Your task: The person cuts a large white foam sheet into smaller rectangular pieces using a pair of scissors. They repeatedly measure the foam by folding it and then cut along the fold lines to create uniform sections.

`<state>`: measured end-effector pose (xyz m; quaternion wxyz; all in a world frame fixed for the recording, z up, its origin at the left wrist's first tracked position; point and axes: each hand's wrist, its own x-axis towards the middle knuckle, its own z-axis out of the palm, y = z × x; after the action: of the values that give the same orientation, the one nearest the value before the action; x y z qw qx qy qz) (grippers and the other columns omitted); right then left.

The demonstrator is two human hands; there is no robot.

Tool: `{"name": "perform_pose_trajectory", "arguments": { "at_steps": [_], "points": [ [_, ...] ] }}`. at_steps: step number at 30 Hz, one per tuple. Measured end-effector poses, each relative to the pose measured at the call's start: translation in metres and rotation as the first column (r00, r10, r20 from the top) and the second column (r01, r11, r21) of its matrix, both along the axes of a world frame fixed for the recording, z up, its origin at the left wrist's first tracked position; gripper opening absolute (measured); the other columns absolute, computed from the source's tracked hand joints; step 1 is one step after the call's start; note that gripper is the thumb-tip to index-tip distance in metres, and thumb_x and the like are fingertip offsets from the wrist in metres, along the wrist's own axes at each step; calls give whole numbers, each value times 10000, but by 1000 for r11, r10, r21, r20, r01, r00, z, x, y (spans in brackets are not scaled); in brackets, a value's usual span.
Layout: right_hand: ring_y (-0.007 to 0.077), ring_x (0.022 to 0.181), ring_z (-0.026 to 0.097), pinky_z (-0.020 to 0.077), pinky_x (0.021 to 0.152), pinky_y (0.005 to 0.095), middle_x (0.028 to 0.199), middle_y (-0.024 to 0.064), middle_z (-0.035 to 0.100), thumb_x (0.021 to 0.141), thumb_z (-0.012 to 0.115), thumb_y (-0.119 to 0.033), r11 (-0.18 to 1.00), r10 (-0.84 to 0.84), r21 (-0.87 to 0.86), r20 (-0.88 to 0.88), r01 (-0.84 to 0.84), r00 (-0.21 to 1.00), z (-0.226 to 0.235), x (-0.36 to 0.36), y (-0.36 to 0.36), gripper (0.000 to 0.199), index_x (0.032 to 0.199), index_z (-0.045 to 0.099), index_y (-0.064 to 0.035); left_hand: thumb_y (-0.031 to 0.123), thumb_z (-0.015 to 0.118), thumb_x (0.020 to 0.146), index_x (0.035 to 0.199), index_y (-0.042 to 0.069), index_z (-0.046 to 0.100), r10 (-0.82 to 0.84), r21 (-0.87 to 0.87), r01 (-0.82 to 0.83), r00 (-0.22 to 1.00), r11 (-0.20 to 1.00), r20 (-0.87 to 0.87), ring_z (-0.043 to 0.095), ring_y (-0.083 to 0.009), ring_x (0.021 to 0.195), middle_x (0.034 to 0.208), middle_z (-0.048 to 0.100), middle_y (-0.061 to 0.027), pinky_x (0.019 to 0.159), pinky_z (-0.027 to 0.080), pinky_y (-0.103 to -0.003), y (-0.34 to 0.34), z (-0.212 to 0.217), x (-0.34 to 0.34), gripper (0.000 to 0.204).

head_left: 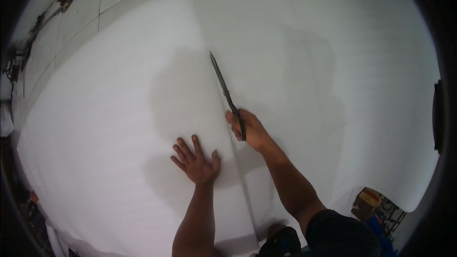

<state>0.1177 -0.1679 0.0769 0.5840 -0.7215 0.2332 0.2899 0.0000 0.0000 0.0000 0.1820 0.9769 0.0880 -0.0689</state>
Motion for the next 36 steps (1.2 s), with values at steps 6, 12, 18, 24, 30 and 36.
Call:
{"name": "perform_pose_trajectory", "arguments": {
  "at_steps": [6,12,18,24,30,36],
  "points": [
    [125,581,416,369,534,308,618,8,442,944,575,-583,999,49,-22,112,-47,993,-20,6,29,563,704,475,-83,490,582,805,1511,132,381,-12,118,11,1000,993,6,75,-439,1501,1606,158,-259,1167,-12,-624,28,5,16,816],
    [83,489,396,336,456,254,578,-23,438,889,622,-631,994,-58,100,144,44,988,-49,76,68,557,740,460,-119,469,574,813,1518,121,352,1,151,6,999,989,-45,90,-449,1494,1604,153,-261,1167,5,-632,47,1,10,816],
    [120,471,406,354,454,292,565,-2,441,819,644,-715,991,-103,98,181,87,978,-40,161,71,635,694,469,-117,465,563,826,1536,115,305,-4,153,12,999,988,-49,74,-457,1492,1611,129,-251,1167,14,-640,38,10,18,832],
    [168,475,487,387,459,336,528,40,488,829,645,-692,993,-62,113,252,34,966,-42,227,73,661,578,478,-104,472,587,797,1501,114,386,13,133,-10,1000,991,-27,88,-452,1494,1607,158,-253,1165,5,-636,38,6,9,815],
    [139,502,467,386,487,309,571,38,535,867,691,-568,992,-2,-116,376,49,927,-19,267,68,562,623,504,-98,498,499,880,1537,110,306,-35,153,31,999,988,23,95,-471,1483,1604,140,-265,1161,23,-648,34,9,15,787],
    [125,506,486,386,483,291,574,21,508,907,673,-509,981,-186,43,454,187,871,-2,165,45,518,662,496,-88,469,495,889,1543,113,298,-34,168,21,997,986,72,124,-475,1477,1601,149,-270,1162,29,-645,29,20,12,770]
  ]
}}
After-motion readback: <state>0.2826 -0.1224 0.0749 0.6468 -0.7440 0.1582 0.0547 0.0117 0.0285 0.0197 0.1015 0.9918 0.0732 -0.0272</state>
